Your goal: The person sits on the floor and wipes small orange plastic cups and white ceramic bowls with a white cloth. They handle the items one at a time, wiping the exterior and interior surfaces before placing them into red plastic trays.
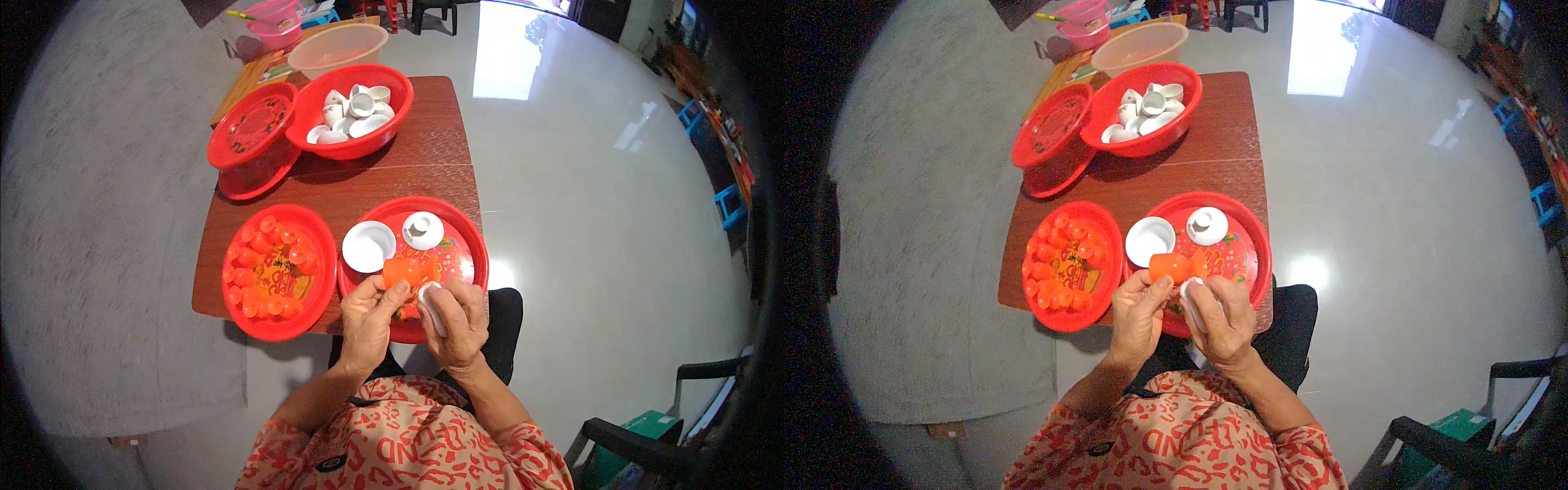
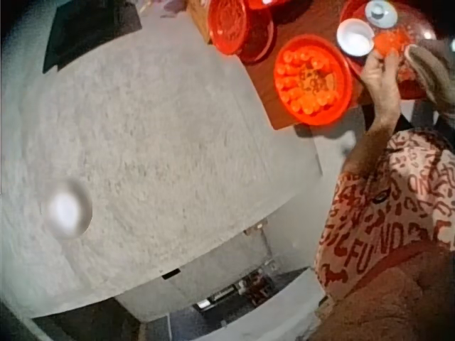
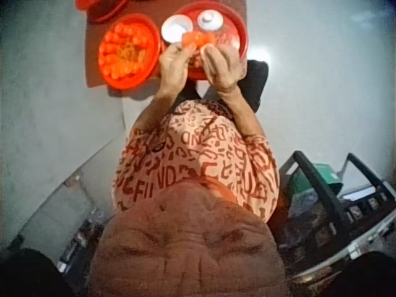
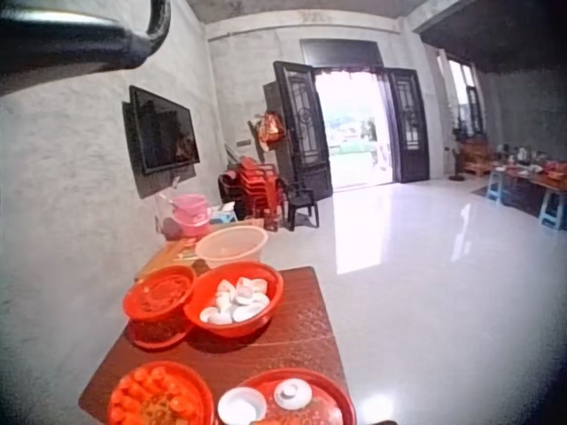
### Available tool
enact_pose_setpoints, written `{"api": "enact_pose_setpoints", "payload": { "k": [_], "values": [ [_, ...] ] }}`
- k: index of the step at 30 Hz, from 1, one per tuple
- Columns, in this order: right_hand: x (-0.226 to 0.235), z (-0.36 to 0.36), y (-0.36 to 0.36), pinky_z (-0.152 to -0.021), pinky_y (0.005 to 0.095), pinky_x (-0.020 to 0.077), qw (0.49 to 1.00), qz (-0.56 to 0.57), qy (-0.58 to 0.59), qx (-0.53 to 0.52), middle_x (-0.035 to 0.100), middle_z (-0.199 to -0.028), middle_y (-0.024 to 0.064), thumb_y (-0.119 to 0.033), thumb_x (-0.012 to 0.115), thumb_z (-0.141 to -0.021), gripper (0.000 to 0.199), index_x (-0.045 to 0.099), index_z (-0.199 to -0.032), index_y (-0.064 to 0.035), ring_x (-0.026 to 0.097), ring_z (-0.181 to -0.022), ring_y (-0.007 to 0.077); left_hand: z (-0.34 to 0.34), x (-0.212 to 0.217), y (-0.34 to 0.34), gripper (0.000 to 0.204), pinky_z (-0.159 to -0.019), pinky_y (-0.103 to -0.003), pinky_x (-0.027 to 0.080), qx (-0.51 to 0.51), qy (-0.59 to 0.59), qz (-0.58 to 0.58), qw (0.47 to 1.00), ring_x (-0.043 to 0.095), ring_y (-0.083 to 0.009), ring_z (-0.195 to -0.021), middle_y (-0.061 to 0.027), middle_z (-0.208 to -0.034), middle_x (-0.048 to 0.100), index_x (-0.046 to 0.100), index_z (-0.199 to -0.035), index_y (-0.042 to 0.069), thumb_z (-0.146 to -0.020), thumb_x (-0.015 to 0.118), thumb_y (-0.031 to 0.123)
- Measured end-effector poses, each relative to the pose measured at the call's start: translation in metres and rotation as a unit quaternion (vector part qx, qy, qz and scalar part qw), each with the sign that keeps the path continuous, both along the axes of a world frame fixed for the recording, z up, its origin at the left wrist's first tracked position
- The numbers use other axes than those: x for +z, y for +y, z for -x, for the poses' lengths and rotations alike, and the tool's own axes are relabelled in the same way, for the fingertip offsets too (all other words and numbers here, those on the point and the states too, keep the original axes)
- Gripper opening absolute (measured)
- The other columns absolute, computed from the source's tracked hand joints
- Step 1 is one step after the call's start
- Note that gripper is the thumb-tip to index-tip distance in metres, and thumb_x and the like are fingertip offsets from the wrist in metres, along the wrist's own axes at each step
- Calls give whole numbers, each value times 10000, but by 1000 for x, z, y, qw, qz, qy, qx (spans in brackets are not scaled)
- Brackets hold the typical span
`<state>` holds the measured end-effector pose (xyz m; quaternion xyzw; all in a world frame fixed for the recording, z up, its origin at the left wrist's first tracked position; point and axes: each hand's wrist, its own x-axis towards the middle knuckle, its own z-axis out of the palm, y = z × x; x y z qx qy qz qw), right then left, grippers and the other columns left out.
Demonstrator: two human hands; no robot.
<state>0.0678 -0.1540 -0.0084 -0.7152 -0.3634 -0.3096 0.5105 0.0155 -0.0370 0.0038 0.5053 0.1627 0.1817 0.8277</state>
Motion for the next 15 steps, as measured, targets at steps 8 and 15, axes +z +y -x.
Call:
{"api": "enact_pose_setpoints", "payload": {
  "k": [8,15],
  "values": [
    [10,3,8,-613,329,457,998,3,-24,-51,542,-940,135,9,750,-635,368,632,-983,-16,548,-775,252,7,-5,-8,134,-831,-242,474,-15,-61,-136,989,564,-90,-924,-50,-1013,608,578,-1031,-26,-903,543,-8],
    [19,-3,1,-641,345,473,997,71,-20,-9,555,-960,133,-22,744,-638,400,621,-1018,-15,550,-813,267,8,2,-3,168,-848,-251,472,-26,-55,-159,985,562,-106,-948,-62,-1036,581,557,-1073,-38,-909,520,-26]
  ]
}}
